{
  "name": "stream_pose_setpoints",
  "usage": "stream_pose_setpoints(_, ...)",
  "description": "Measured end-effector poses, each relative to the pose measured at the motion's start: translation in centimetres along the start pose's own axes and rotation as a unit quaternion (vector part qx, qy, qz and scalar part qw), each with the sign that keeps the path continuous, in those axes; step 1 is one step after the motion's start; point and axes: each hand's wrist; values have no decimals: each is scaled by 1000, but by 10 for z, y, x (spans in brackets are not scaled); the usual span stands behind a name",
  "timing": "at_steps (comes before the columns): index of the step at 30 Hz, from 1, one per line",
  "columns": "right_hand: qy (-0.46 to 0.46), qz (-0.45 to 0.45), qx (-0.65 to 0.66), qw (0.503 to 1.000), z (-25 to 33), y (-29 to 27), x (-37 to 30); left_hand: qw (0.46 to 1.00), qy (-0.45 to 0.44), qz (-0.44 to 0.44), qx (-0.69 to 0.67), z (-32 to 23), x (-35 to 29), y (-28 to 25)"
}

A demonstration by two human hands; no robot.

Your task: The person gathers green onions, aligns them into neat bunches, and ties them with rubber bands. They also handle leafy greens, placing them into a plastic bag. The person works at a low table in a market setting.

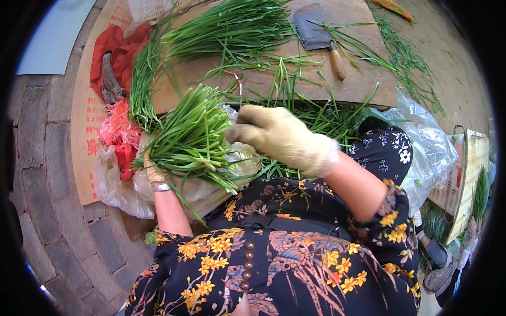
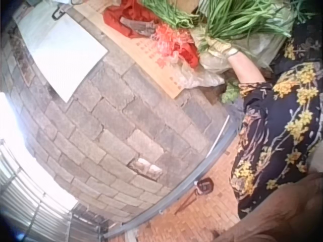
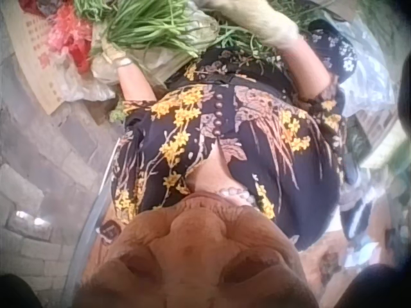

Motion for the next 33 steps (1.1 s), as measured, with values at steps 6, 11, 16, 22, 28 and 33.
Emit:
stream_pose_setpoints(6, -103, 5, -46, 994, -19, 28, 19, 1000, 17, 14, 3, 5, 4, -1)
stream_pose_setpoints(11, -53, 20, 5, 998, -3, -5, -20, 999, -11, 40, -8, -2, 14, -17)
stream_pose_setpoints(16, -193, -49, 115, 973, 28, -8, -39, 999, -28, -19, 17, -8, 25, -25)
stream_pose_setpoints(22, -284, -37, -239, 928, 47, -44, -31, 997, 42, -26, 56, -5, 29, -31)
stream_pose_setpoints(28, -390, 13, -523, 758, 0, 43, 21, 999, -11, -17, 29, -11, 42, -36)
stream_pose_setpoints(33, -366, 1, -513, 777, -15, 38, 10, 995, -96, 32, -3, -9, 42, -50)
Point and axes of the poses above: each hand's wrist, its own x-axis towards the middle knuckle, its own y-axis out of the palm, z = x × y, and after that the axes turned 3 degrees about -y, right-handed
